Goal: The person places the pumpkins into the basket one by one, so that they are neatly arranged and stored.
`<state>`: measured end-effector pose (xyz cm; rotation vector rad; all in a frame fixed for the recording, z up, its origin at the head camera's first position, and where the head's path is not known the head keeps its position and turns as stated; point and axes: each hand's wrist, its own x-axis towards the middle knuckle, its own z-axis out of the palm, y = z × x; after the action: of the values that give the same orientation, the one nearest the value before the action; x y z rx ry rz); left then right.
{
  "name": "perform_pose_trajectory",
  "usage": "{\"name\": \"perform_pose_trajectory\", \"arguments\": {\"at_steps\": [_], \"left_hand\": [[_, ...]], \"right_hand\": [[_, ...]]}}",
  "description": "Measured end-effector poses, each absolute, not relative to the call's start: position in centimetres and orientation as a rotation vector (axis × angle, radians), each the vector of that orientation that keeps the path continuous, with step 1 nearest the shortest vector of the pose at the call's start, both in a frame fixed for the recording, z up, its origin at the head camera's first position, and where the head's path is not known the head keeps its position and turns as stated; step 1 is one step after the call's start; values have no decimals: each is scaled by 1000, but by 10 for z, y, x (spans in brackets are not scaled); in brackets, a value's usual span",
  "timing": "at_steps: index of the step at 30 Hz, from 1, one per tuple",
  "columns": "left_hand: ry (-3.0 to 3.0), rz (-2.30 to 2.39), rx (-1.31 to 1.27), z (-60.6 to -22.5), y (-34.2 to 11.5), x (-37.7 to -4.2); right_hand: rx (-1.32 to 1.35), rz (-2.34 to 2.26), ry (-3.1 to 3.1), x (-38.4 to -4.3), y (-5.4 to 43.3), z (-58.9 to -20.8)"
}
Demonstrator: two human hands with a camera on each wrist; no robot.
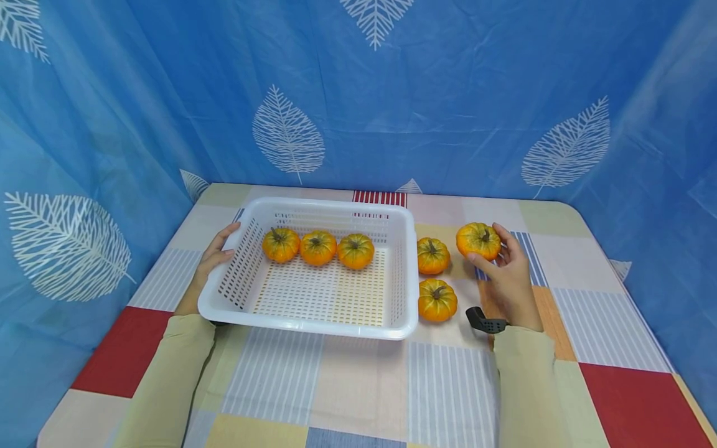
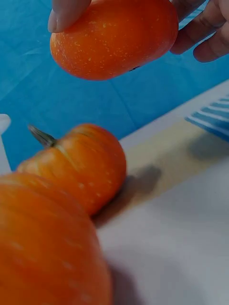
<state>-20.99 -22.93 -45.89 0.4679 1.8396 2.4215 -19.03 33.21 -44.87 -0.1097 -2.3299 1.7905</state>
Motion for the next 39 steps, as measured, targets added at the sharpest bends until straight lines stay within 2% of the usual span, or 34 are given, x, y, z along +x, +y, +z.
{"name": "perform_pose_trajectory", "arguments": {"at_steps": [12, 31, 39], "left_hand": [[1851, 2406, 476, -460, -230, -210], [1820, 2443, 451, -460, -227, -211], [1840, 2431, 409, -458, -228, -210]], "right_hand": [[142, 1605, -2389, -185, 314, -418], [693, 1472, -2415, -168, 271, -379], [886, 1410, -2488, -173, 249, -361]]}}
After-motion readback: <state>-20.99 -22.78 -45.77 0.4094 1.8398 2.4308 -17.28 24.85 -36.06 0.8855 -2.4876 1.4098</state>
